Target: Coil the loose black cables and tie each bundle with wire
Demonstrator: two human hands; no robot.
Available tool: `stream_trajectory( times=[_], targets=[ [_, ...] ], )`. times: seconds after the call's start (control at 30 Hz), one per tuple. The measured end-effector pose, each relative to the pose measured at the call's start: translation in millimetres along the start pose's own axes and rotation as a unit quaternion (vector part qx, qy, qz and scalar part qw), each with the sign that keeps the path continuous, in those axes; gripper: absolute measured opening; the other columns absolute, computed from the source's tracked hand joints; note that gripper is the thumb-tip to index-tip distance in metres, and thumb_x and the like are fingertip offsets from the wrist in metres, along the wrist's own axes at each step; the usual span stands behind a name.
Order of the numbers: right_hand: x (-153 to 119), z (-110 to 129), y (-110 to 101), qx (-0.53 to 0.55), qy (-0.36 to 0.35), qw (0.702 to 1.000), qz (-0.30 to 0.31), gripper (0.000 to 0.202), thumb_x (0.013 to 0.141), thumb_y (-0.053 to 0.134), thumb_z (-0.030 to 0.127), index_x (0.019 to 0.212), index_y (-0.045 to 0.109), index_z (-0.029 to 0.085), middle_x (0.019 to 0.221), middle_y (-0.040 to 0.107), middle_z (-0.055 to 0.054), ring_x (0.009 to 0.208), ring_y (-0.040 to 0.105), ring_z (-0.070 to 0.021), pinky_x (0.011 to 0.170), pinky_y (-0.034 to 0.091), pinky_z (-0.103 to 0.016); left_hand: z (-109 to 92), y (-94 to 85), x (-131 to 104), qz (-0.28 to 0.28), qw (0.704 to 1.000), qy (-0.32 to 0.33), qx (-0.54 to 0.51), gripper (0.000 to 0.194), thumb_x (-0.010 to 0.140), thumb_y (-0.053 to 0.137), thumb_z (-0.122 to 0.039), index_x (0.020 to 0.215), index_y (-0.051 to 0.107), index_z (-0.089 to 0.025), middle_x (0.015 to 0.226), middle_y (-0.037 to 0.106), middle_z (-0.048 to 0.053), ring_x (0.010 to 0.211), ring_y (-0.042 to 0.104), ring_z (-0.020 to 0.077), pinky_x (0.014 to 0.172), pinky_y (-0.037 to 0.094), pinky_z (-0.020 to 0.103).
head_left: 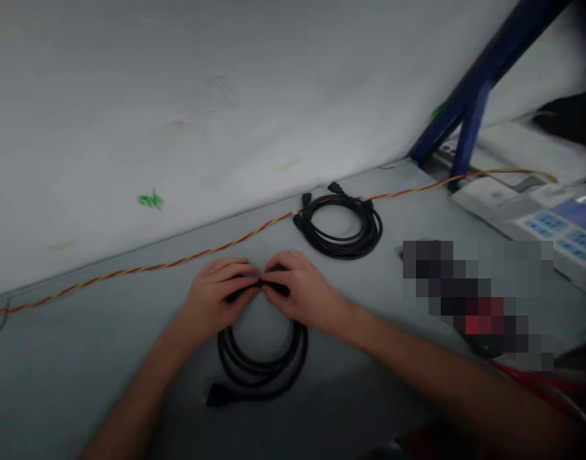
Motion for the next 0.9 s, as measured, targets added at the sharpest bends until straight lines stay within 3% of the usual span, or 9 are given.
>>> stream_trajectory(
  times=[0.2,0.57,0.7,0.8,0.87,0.9],
  targets=[
    [-1.4,-1.6,1.6,0.004,0.007,1.000,0.000,0.017,0.093,0.070,0.017,0.109,0.076,0.018,0.107,0.067,-0.010,0.107,0.059,-0.0258,0.100,0.050,-0.043,-11.3,1.2,3.6,0.022,0.996,0.051,0.068,0.016,0.093,0.071,-0.017,0.106,0.078,-0.023,0.107,0.081,0.002,0.112,0.072,0.0244,0.101,0.057,0.044],
    [-2.7,-1.9,-0.5,0.024,0.007,1.000,-0.007,0.016,0.093,0.071,0.017,0.107,0.077,0.019,0.106,0.067,-0.009,0.106,0.059,-0.0260,0.099,0.051,-0.044,-5.8,-1.2,0.9,-0.018,0.999,0.043,0.010,0.015,0.090,0.075,-0.016,0.100,0.081,-0.025,0.100,0.083,0.001,0.107,0.074,0.0239,0.093,0.061,0.041],
    [-3.1,-3.0,-0.2,0.023,0.007,1.000,-0.011,0.017,0.093,0.070,0.017,0.108,0.076,0.020,0.106,0.067,-0.009,0.106,0.060,-0.0261,0.099,0.052,-0.044,5.5,2.0,0.6,-0.011,0.999,-0.022,-0.043,0.013,0.090,0.075,-0.019,0.099,0.082,-0.026,0.104,0.081,0.004,0.112,0.072,0.0257,0.098,0.059,0.045],
    [-2.8,-2.7,0.2,0.021,0.004,1.000,-0.009,0.019,0.091,0.071,0.016,0.109,0.076,0.020,0.107,0.068,-0.009,0.106,0.060,-0.0263,0.099,0.052,-0.044,16.1,0.1,2.5,0.015,0.991,-0.102,-0.088,0.019,0.090,0.075,-0.025,0.107,0.082,-0.029,0.127,0.076,0.007,0.134,0.060,0.0310,0.114,0.047,0.055],
    [-2.5,-2.8,-0.4,0.021,0.005,1.000,-0.013,0.018,0.091,0.072,0.016,0.108,0.077,0.019,0.106,0.068,-0.009,0.106,0.061,-0.0262,0.098,0.052,-0.044,24.5,-11.7,3.2,0.000,0.973,-0.168,-0.157,0.032,0.089,0.077,-0.032,0.121,0.078,-0.031,0.145,0.066,0.007,0.149,0.045,0.0338,0.124,0.034,0.061],
    [-2.4,-2.8,-0.5,0.020,0.005,1.000,-0.013,0.017,0.091,0.071,0.017,0.108,0.077,0.019,0.106,0.068,-0.010,0.105,0.061,-0.0261,0.098,0.052,-0.043,29.0,-22.9,2.5,-0.035,0.955,-0.200,-0.218,0.038,0.090,0.075,-0.038,0.129,0.074,-0.032,0.149,0.062,0.007,0.152,0.041,0.0340,0.126,0.029,0.062]
  ],
)
Point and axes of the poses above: each hand's wrist, its own x-axis towards the middle knuckle, its own y-axis out of the palm, z = x × y, the point moved 9 cm from there along x, towards the middle knuckle
